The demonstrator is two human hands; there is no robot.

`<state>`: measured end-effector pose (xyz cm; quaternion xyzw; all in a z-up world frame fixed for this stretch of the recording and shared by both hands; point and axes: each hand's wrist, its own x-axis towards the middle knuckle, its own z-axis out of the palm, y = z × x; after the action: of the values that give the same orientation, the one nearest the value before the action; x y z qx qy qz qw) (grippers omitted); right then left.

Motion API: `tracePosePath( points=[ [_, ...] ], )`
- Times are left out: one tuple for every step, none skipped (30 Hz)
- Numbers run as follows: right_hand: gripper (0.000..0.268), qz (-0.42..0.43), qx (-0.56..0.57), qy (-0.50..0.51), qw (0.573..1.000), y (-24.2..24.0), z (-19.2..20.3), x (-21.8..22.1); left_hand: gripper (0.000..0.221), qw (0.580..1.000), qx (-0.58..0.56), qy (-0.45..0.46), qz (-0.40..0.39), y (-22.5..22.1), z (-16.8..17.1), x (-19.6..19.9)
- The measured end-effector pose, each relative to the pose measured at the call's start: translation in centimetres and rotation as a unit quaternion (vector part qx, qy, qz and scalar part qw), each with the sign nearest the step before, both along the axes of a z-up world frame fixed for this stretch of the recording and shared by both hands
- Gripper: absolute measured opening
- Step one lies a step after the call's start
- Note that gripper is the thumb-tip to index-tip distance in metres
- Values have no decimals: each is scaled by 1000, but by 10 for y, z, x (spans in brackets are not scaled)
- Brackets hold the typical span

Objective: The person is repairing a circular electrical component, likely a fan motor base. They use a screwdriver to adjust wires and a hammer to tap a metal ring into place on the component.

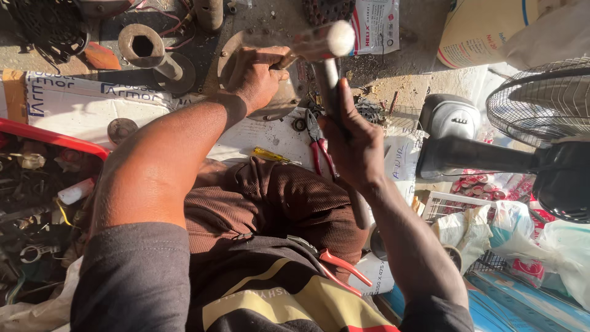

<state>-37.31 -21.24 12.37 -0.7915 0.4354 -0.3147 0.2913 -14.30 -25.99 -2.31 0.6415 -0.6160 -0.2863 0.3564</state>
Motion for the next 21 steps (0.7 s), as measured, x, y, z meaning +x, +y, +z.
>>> tracePosePath(
  points=[
    [64, -10, 197, -1, 980, -5, -9, -4, 34, 1000, -19, 9, 0, -10, 3, 1],
    [64, -38, 205, -20, 978, -9, -15, -8, 33, 999, -39, 19, -1, -18, 5, 2],
    [64, -60, 229, -31, 971, -2, -18, -15, 33, 999, -42, 33, 6, -10, 3, 0],
    [64, -82, 253, -42, 963, 4, -14, -24, 33, 998, -45, 47, 13, 0, 0, -2],
    [63, -90, 253, -51, 962, 4, -7, -29, 33, 997, -59, 57, 14, -1, 0, -2],
    [63, -97, 253, -61, 961, 4, 4, -33, 33, 997, -58, 42, 4, -3, 0, -2],
    [63, -101, 253, -69, 960, 2, 18, -33, 34, 998, -56, 27, -2, -1, 2, -1],
    [61, -73, 206, -88, 972, -1, 32, -33, 34, 998, -53, 12, -8, 0, 3, 0],
    [58, -48, 162, -104, 980, -2, 47, -34, 34, 999, -48, 21, -8, 1, 2, -1],
    [56, -23, 118, -120, 985, -2, 59, -34, 33, 999, -42, 30, -9, 2, 1, -3],
    [56, -42, 107, -168, 979, 1, 69, -33, 33, 999, -34, 39, -10, 2, -1, -4],
    [56, -61, 95, -215, 970, 5, 76, -34, 34, 998, -38, 40, -13, 1, -3, -5],
    [53, -67, 87, -249, 962, 7, 73, -29, 34, 998, -39, 39, -14, 1, -5, -4],
    [50, -73, 77, -281, 954, 11, 70, -28, 35, 998, -41, 39, -16, 1, -7, -4],
    [44, -66, 68, -300, 949, 12, 54, -19, 35, 998, -44, 38, -17, 0, -8, -2],
    [38, -58, 59, -319, 944, 12, 37, -10, 36, 998, -48, 36, -18, 0, -8, 0],
    [32, -51, 48, -337, 939, 11, 19, -4, 36, 998, -53, 36, -19, -1, -8, 0],
    [36, -30, 44, -261, 964, 10, 4, -2, 35, 999, -44, 29, -14, 0, -8, 0],
    [39, -8, 32, -185, 982, 10, -9, 0, 34, 999, -37, 21, -8, 1, -6, 0],
    [52, 27, 27, -11, 999, 10, -19, 0, 33, 999, -30, 13, -2, 3, -4, 0],
    [56, 5, 118, -17, 993, 12, -23, -3, 33, 999, -50, 12, 7, 4, -2, -1]
  ],
)
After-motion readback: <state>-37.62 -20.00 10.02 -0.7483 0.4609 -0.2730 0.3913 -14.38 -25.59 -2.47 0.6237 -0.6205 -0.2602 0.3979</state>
